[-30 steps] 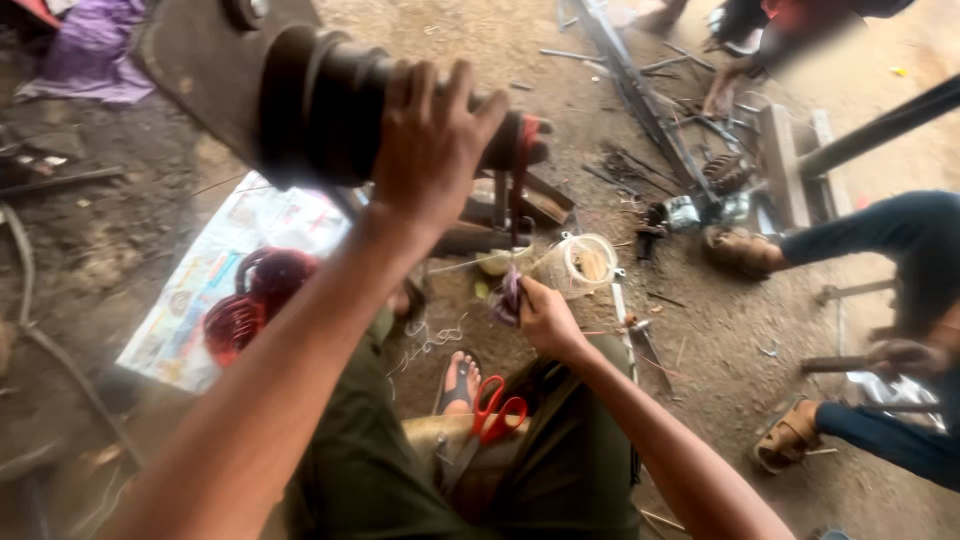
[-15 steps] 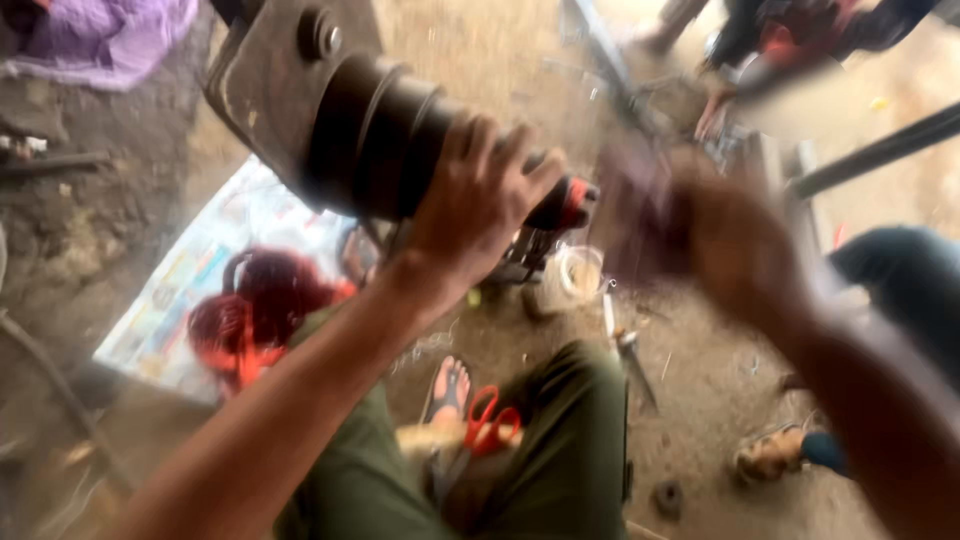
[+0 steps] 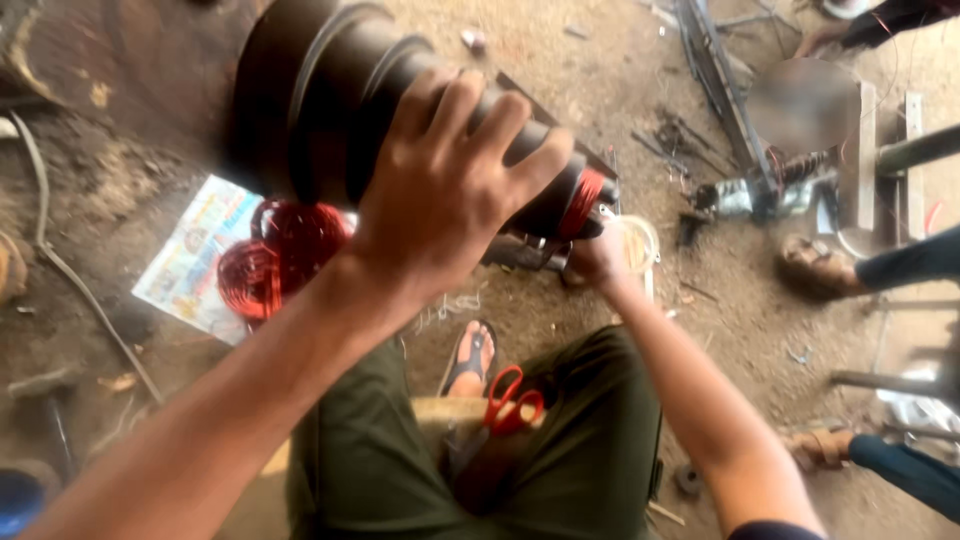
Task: The person removes a bundle of red copper wire from a cylindrical motor component, then re-wraps the wire around the component by hand. The person adjusts the wire position and tightens the winding while seated on the ground.
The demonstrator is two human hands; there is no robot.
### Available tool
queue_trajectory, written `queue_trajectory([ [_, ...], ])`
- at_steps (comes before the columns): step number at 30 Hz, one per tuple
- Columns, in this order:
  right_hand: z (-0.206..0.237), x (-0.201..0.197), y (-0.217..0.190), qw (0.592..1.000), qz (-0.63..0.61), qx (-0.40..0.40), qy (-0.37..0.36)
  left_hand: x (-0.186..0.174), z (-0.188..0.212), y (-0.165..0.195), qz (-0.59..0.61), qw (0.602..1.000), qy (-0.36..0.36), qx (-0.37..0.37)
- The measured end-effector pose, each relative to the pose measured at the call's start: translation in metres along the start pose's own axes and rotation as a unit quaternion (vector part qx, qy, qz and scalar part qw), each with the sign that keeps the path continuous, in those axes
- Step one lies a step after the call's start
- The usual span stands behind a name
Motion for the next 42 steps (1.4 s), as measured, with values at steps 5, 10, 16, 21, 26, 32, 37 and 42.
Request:
queue_trajectory([
  [5,0.051,0.019,-0.021,0.99,-0.101,0.094,-0.021,0.008,-0.005,-0.013,-0.056,0.997,-0.03,-0.042],
  [10,0.071,-0.018,-0.108,0.976,-0.165,0.125,-0.065,0.007,-0.02,-0.012,-0.078,0.994,-0.044,-0.065],
  [16,0.023,-0.201,-0.22,0.938,-0.27,0.126,-0.178,-0.015,-0.033,0.02,-0.101,0.988,-0.112,-0.026],
  [21,-0.061,-0.234,-0.181,0.993,0.078,-0.034,-0.077,-0.03,-0.019,0.032,-0.036,0.999,0.003,0.0],
  [26,-0.047,-0.116,-0.064,0.99,0.095,-0.103,0.02,-0.015,0.008,0.013,-0.035,0.999,0.027,-0.014],
  [32,0.028,0.02,-0.002,0.999,-0.027,-0.02,-0.038,-0.001,0.014,-0.01,-0.057,0.996,0.027,-0.065],
  [37,0.061,0.006,-0.066,0.99,-0.064,0.094,-0.086,0.005,-0.001,-0.017,-0.087,0.991,-0.038,-0.098],
  [42,0.059,-0.113,-0.181,0.949,-0.222,0.134,-0.18,-0.014,-0.025,0.002,-0.072,0.994,-0.012,-0.084],
])
Point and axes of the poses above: each hand's wrist, its own z-axis away from the middle knuckle, its own x-axis out of the palm, y = z × x, the point moved 4 cm from there along -z, towards the middle knuckle, and after that the axes turned 10 degrees about -z, right-handed, at the moved point
